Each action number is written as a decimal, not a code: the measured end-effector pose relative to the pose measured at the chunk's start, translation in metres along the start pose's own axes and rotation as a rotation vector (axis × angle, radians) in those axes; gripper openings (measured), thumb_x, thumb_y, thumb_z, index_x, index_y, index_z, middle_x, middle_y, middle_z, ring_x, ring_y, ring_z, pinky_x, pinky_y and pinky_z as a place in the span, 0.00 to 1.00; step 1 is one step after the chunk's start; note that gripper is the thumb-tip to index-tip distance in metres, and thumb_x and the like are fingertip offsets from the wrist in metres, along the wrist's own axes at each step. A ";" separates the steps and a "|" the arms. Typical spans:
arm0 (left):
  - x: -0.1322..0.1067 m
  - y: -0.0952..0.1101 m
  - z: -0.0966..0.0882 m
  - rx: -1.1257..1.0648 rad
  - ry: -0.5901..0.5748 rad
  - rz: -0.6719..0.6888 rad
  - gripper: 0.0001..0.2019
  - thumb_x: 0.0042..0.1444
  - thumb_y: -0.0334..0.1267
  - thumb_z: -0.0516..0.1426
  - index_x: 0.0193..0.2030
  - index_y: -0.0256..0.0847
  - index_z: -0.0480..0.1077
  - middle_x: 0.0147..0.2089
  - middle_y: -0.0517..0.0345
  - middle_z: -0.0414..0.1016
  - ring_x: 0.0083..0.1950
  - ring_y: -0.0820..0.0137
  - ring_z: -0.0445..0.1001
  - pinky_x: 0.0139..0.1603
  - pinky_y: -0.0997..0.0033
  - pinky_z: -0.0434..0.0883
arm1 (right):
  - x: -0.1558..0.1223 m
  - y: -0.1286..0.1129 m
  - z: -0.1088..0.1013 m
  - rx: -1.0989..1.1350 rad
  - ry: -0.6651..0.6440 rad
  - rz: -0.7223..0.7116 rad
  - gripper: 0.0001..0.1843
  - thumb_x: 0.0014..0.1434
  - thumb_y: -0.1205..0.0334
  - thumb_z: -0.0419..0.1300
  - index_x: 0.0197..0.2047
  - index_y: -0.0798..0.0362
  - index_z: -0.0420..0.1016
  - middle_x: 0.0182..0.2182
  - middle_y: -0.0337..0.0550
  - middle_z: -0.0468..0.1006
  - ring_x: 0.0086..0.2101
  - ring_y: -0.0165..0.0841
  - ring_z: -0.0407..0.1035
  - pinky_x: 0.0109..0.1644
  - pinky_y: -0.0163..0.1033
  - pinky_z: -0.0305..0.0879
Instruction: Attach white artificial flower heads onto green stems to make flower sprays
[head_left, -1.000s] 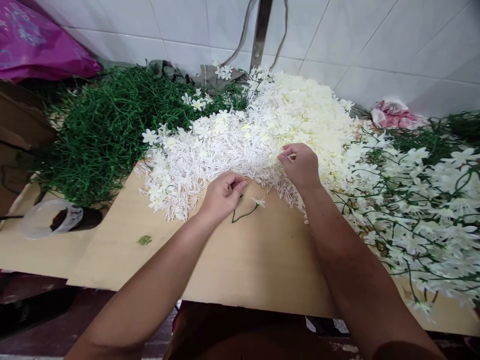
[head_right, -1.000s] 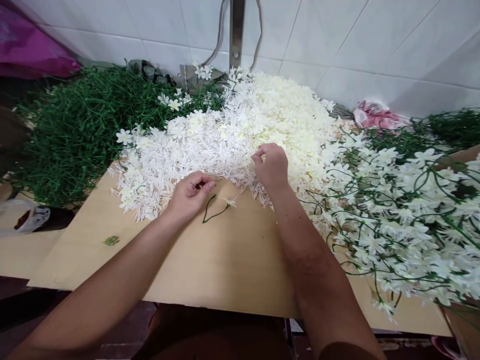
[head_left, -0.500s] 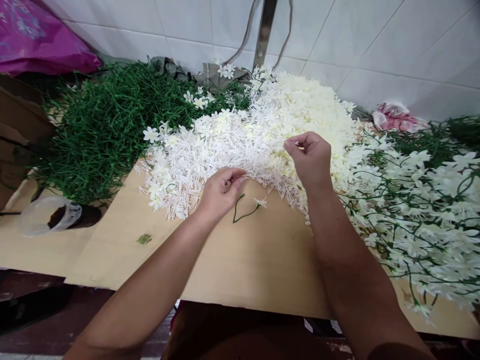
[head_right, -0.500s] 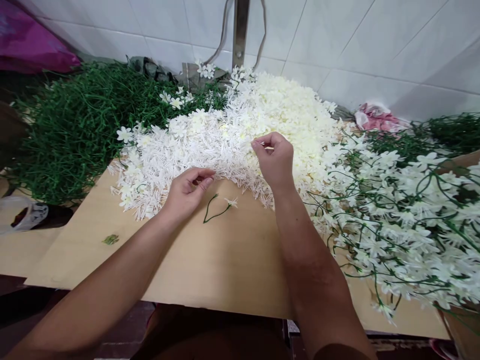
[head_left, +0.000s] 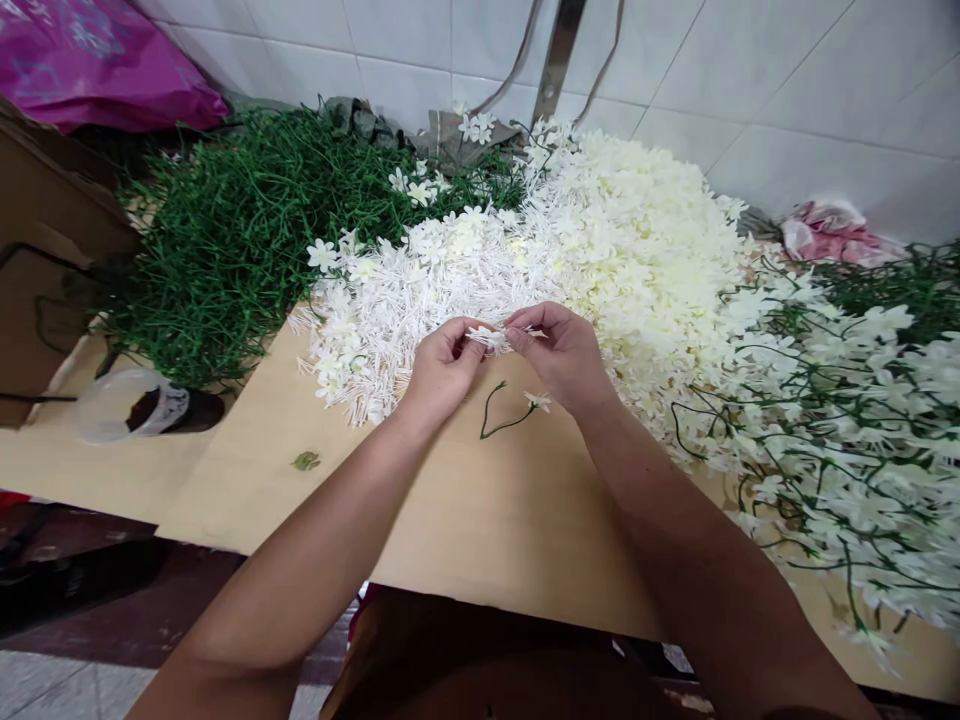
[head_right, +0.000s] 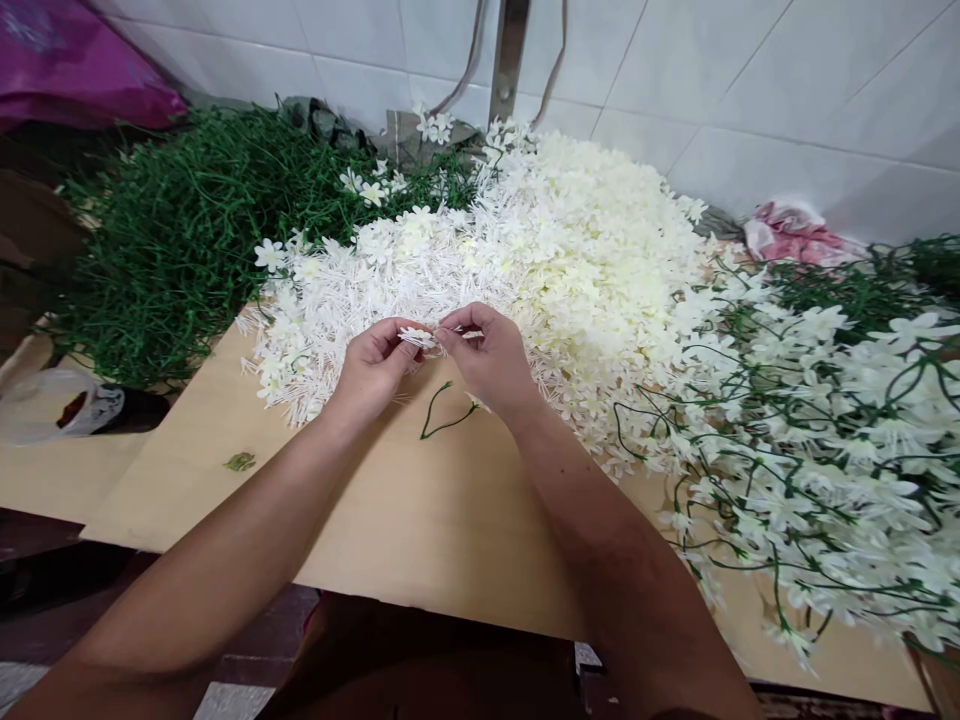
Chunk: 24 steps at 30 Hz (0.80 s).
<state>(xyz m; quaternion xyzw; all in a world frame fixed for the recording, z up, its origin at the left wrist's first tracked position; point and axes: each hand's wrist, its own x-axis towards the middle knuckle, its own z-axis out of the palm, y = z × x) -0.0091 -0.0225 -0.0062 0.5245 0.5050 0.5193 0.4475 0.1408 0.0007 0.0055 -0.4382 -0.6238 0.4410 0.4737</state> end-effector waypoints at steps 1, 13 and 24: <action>0.000 0.001 0.000 0.006 0.008 -0.009 0.06 0.54 0.27 0.54 0.33 0.40 0.72 0.27 0.63 0.72 0.29 0.74 0.69 0.33 0.72 0.67 | 0.000 0.001 0.001 -0.006 0.005 -0.008 0.10 0.51 0.56 0.66 0.30 0.51 0.70 0.33 0.41 0.77 0.35 0.31 0.71 0.37 0.39 0.71; 0.005 -0.001 -0.006 0.207 0.077 -0.019 0.17 0.59 0.40 0.56 0.20 0.41 0.60 0.20 0.63 0.62 0.23 0.75 0.59 0.26 0.73 0.57 | -0.006 -0.002 0.009 0.018 -0.003 -0.048 0.10 0.53 0.56 0.67 0.31 0.50 0.70 0.41 0.44 0.76 0.43 0.34 0.72 0.42 0.41 0.73; 0.002 0.001 -0.006 0.345 0.048 0.007 0.22 0.58 0.42 0.57 0.18 0.41 0.52 0.19 0.66 0.50 0.23 0.76 0.50 0.26 0.71 0.50 | -0.004 0.003 0.013 0.140 -0.057 0.022 0.17 0.48 0.49 0.70 0.29 0.51 0.72 0.39 0.42 0.77 0.39 0.32 0.73 0.44 0.42 0.72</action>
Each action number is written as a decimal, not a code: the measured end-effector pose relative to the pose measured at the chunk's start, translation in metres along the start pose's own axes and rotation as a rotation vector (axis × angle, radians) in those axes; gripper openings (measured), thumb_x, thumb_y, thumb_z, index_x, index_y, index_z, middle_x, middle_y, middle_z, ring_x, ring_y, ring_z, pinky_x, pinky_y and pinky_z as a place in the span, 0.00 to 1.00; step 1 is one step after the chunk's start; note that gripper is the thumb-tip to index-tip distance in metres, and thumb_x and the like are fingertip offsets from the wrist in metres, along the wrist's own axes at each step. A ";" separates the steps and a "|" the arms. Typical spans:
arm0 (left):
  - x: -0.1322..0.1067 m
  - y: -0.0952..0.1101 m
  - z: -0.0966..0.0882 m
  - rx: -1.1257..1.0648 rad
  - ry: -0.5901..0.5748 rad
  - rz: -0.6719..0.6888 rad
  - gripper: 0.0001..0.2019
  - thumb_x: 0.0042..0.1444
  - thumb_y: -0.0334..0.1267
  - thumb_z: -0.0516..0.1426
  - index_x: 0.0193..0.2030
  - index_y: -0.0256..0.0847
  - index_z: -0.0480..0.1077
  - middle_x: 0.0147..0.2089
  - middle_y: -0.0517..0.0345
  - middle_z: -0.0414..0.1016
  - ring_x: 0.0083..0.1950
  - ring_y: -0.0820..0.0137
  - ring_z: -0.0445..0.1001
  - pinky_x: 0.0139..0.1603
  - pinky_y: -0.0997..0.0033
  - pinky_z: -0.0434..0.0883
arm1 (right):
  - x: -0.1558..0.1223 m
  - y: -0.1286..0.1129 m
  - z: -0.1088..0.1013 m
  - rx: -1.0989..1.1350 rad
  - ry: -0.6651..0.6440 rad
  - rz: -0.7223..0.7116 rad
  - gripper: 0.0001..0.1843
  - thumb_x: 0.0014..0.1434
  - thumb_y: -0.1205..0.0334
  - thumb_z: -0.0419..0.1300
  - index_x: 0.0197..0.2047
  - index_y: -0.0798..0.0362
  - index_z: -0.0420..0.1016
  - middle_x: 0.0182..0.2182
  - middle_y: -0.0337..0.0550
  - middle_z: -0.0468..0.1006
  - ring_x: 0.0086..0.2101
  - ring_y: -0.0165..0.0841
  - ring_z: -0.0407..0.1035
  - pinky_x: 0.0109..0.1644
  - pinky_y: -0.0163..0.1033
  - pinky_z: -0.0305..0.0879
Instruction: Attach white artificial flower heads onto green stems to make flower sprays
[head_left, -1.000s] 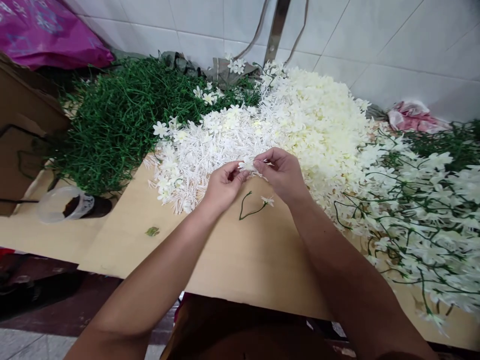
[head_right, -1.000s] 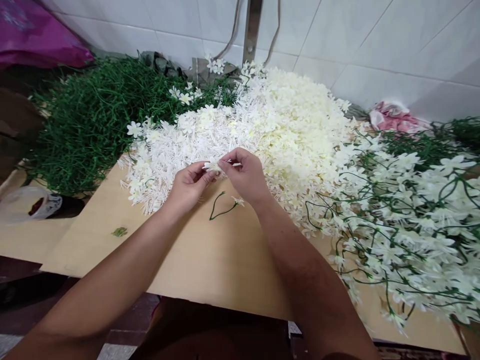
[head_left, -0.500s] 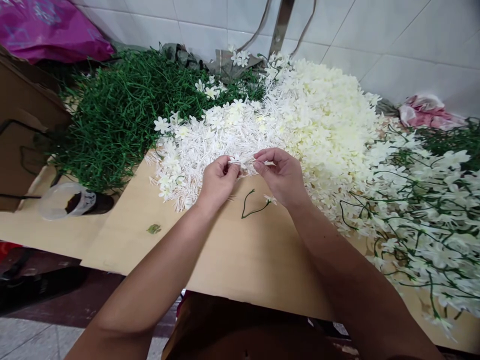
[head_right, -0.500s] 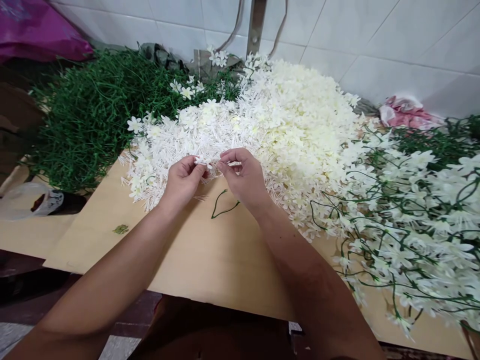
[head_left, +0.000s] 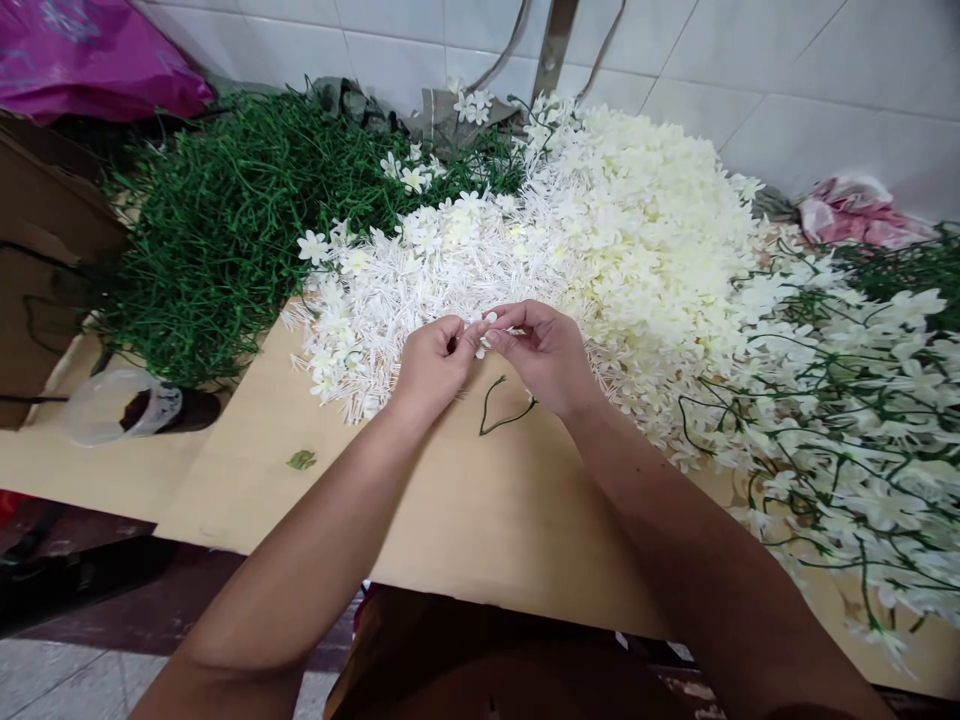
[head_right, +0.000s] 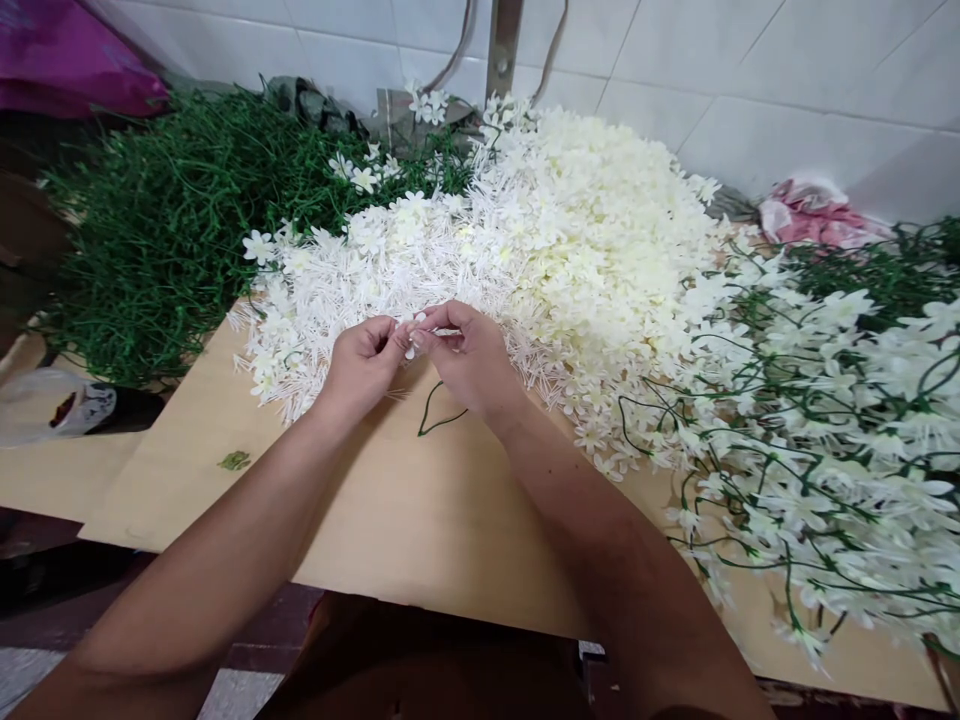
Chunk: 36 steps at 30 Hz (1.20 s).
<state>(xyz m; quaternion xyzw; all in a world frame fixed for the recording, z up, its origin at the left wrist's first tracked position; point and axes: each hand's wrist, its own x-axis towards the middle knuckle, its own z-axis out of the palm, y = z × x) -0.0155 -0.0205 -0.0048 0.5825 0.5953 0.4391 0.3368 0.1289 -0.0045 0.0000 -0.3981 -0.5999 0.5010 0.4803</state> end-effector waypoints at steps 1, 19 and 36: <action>0.000 0.000 0.000 -0.009 -0.004 0.000 0.23 0.58 0.44 0.57 0.18 0.41 0.52 0.19 0.66 0.49 0.23 0.76 0.50 0.26 0.71 0.51 | 0.001 0.002 -0.001 0.004 0.008 -0.003 0.16 0.48 0.50 0.70 0.29 0.51 0.72 0.37 0.41 0.77 0.37 0.31 0.72 0.43 0.41 0.71; 0.003 -0.006 0.004 -0.205 -0.058 -0.005 0.07 0.55 0.39 0.59 0.30 0.40 0.69 0.22 0.65 0.65 0.24 0.76 0.62 0.28 0.74 0.61 | 0.016 0.005 -0.047 -0.657 0.496 -0.570 0.06 0.56 0.67 0.62 0.29 0.49 0.69 0.39 0.46 0.73 0.47 0.41 0.67 0.55 0.53 0.64; 0.000 -0.005 0.006 -0.280 -0.101 0.043 0.08 0.55 0.28 0.57 0.42 0.39 0.71 0.27 0.63 0.73 0.30 0.75 0.71 0.34 0.75 0.68 | 0.001 0.014 -0.006 -0.224 0.153 -0.161 0.04 0.53 0.68 0.63 0.28 0.51 0.76 0.35 0.40 0.79 0.37 0.31 0.74 0.44 0.42 0.74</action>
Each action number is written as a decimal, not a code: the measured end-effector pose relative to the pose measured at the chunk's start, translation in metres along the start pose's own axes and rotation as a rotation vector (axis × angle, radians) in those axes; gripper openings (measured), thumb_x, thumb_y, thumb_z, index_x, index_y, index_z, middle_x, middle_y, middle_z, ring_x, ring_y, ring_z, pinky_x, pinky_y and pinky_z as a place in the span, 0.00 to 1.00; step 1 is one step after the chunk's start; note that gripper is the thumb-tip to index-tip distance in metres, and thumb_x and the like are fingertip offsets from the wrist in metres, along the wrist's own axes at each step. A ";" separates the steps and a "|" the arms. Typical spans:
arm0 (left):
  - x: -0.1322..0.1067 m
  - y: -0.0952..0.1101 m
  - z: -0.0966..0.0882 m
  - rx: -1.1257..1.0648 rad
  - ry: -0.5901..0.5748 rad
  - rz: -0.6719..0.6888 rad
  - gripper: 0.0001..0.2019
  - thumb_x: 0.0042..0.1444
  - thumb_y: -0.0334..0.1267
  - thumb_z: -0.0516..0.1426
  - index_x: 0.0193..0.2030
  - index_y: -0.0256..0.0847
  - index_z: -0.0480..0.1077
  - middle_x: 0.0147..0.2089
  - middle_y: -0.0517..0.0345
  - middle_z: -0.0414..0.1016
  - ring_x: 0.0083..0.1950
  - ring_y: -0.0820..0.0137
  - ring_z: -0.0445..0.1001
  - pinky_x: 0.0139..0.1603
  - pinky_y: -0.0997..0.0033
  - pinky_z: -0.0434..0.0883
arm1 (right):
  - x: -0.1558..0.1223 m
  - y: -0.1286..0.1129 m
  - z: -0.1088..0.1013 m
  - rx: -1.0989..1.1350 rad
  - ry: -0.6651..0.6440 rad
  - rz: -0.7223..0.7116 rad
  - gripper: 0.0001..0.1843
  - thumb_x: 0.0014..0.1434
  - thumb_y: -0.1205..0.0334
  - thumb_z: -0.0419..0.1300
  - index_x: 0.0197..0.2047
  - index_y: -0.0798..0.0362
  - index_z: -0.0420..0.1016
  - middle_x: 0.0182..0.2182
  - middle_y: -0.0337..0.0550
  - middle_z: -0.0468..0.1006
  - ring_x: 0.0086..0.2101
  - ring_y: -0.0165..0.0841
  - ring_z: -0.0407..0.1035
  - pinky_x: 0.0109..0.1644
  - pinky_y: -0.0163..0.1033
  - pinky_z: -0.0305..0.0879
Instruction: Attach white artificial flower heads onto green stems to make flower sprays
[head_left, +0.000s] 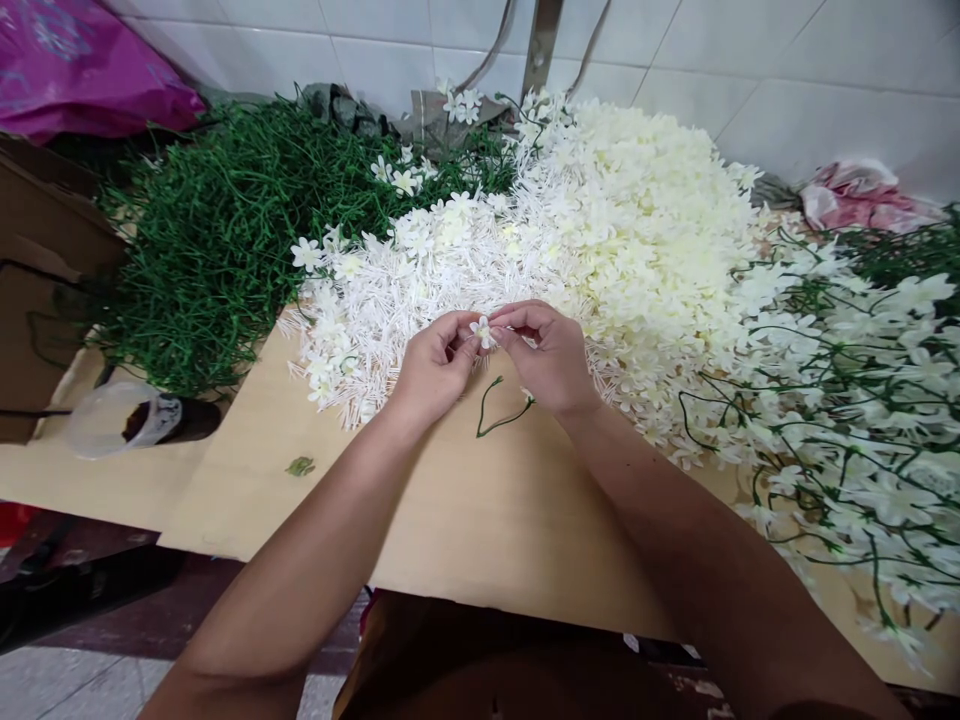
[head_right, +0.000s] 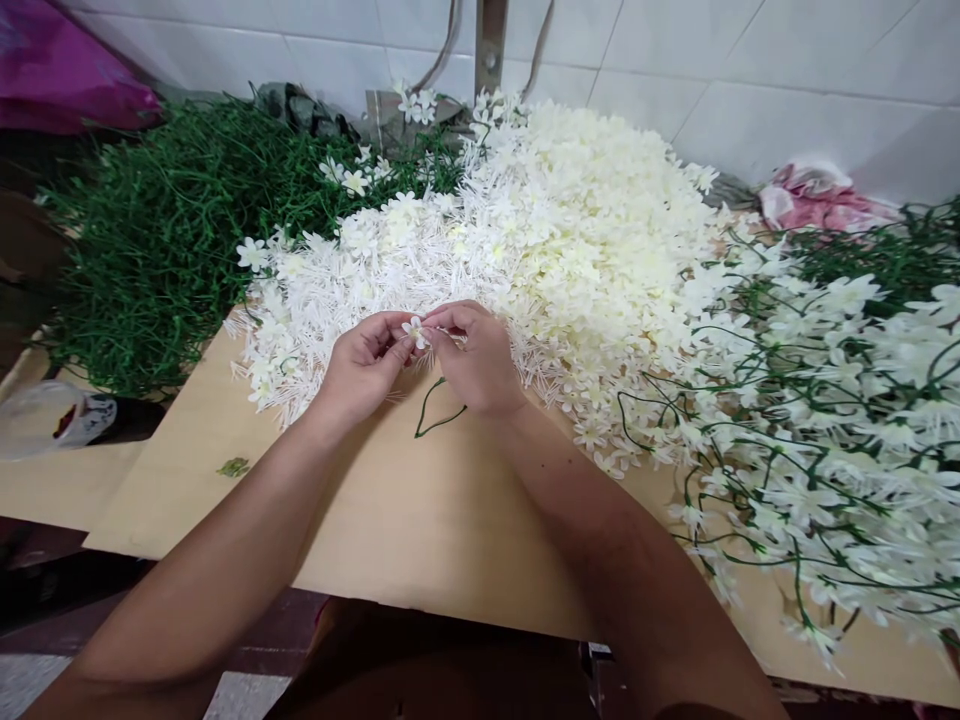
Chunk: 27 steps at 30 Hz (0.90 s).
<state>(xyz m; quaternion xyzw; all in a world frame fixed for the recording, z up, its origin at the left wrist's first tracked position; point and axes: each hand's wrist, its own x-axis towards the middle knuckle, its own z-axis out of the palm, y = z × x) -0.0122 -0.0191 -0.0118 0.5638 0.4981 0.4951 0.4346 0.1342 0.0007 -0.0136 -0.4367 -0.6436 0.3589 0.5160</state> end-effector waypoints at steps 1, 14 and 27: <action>0.000 0.000 0.000 0.010 0.000 0.010 0.09 0.55 0.28 0.57 0.42 0.39 0.71 0.27 0.63 0.72 0.30 0.75 0.71 0.34 0.75 0.68 | 0.000 0.000 0.001 -0.003 0.010 -0.002 0.04 0.53 0.69 0.63 0.29 0.51 0.77 0.35 0.40 0.79 0.37 0.30 0.74 0.44 0.41 0.74; -0.005 0.001 -0.001 0.204 -0.020 0.111 0.13 0.56 0.32 0.57 0.49 0.41 0.70 0.28 0.63 0.72 0.29 0.75 0.70 0.32 0.74 0.65 | -0.005 0.002 0.002 -0.234 0.044 -0.223 0.05 0.56 0.67 0.61 0.29 0.50 0.76 0.37 0.43 0.79 0.40 0.34 0.73 0.48 0.45 0.71; -0.010 0.009 -0.004 0.175 -0.065 0.180 0.17 0.59 0.40 0.56 0.55 0.41 0.67 0.34 0.59 0.74 0.37 0.71 0.73 0.39 0.72 0.69 | 0.003 -0.001 -0.001 0.306 -0.032 0.199 0.15 0.43 0.54 0.73 0.26 0.52 0.74 0.28 0.37 0.78 0.28 0.27 0.72 0.37 0.38 0.73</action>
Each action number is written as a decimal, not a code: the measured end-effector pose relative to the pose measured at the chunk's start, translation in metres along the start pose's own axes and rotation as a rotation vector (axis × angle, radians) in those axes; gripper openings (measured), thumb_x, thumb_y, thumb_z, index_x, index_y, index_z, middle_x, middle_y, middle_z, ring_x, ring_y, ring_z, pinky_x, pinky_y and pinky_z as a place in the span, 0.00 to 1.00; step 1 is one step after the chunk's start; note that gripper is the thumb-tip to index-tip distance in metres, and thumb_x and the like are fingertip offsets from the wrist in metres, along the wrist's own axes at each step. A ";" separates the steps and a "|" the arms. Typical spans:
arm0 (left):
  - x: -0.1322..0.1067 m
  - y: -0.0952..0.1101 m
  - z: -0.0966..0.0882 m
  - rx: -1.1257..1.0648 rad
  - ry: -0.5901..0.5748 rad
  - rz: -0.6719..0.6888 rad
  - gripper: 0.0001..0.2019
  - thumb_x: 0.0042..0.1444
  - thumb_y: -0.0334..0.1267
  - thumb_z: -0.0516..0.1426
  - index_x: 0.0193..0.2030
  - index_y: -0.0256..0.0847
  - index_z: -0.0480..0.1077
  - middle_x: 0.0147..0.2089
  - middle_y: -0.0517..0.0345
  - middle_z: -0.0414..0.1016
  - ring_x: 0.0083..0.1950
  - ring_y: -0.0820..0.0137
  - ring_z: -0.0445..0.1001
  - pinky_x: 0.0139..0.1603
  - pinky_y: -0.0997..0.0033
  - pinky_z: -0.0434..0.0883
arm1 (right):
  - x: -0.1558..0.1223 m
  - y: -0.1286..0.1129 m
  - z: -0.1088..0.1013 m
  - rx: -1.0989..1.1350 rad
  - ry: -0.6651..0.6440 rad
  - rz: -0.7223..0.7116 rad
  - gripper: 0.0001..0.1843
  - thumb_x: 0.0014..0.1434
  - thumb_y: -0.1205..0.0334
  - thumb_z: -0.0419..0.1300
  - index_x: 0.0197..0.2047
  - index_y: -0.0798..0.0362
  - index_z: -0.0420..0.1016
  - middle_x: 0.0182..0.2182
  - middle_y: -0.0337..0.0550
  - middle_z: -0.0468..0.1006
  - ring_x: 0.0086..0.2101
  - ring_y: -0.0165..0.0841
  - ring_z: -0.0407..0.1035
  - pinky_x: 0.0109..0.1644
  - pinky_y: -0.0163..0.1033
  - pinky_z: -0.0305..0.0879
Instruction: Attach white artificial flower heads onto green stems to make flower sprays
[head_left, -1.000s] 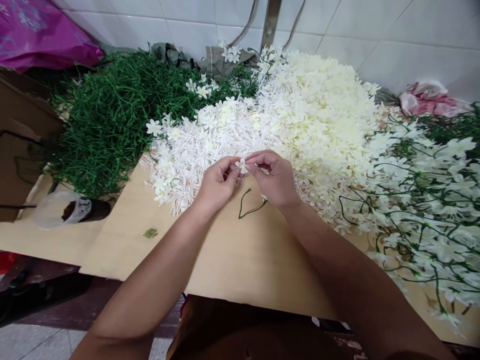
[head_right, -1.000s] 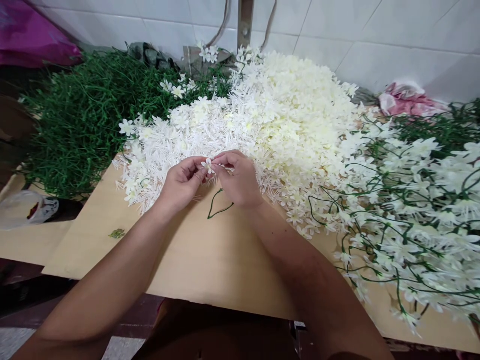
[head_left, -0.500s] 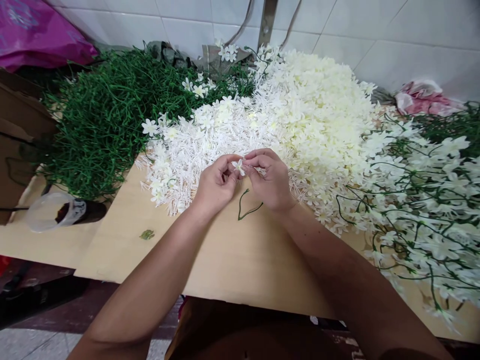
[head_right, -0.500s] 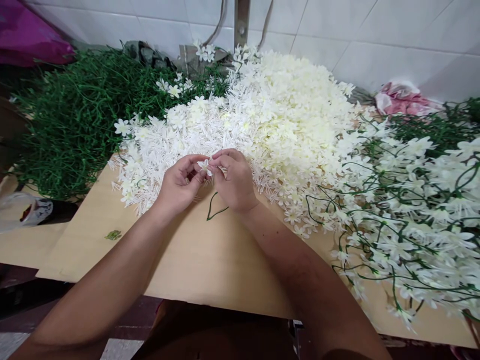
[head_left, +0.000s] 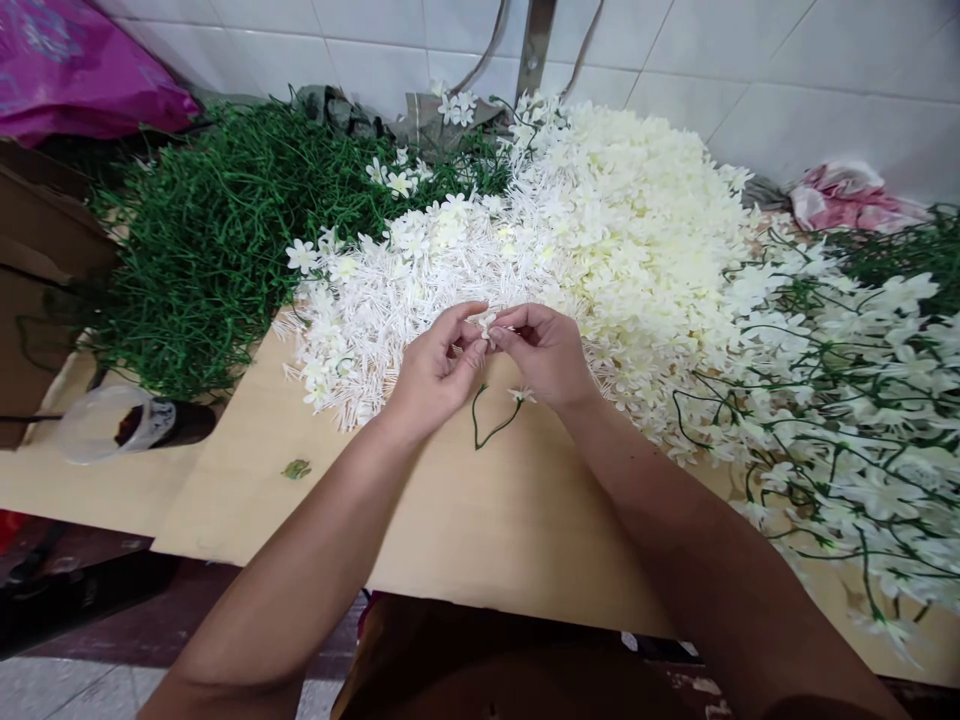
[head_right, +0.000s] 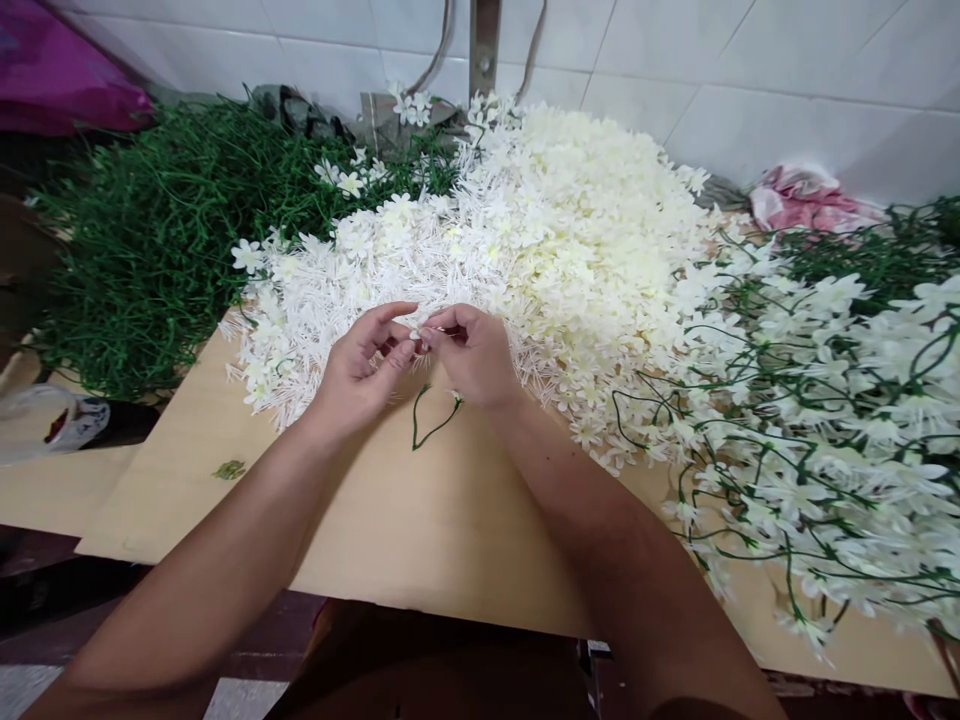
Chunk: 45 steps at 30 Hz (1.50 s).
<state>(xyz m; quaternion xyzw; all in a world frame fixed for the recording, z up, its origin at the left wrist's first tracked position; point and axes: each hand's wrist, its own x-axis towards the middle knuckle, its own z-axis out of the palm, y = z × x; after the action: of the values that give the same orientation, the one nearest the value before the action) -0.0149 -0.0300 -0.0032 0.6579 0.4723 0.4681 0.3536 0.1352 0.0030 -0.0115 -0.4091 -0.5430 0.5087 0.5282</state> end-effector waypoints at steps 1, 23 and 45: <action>0.001 0.000 0.000 -0.041 0.017 -0.015 0.16 0.59 0.39 0.56 0.53 0.40 0.68 0.34 0.58 0.74 0.37 0.71 0.73 0.39 0.71 0.69 | 0.001 -0.001 0.000 0.050 0.008 0.029 0.16 0.41 0.53 0.74 0.26 0.52 0.74 0.26 0.35 0.78 0.27 0.26 0.71 0.36 0.37 0.73; 0.007 -0.002 -0.003 -0.109 0.077 -0.122 0.04 0.54 0.36 0.59 0.31 0.40 0.67 0.26 0.62 0.68 0.26 0.75 0.64 0.29 0.74 0.62 | -0.002 -0.013 0.005 0.274 -0.208 0.249 0.24 0.34 0.50 0.77 0.28 0.52 0.73 0.21 0.30 0.73 0.22 0.22 0.65 0.28 0.33 0.68; 0.007 0.002 -0.006 0.122 0.089 -0.089 0.06 0.55 0.31 0.56 0.28 0.41 0.65 0.26 0.62 0.67 0.29 0.72 0.64 0.32 0.71 0.61 | -0.012 -0.022 0.004 -0.505 -0.050 -0.332 0.06 0.54 0.66 0.60 0.26 0.51 0.67 0.26 0.36 0.70 0.30 0.30 0.65 0.38 0.39 0.65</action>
<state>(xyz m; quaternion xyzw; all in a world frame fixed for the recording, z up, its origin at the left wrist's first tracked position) -0.0194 -0.0233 0.0027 0.6352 0.5440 0.4511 0.3117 0.1346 -0.0124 0.0090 -0.4202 -0.7248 0.2742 0.4721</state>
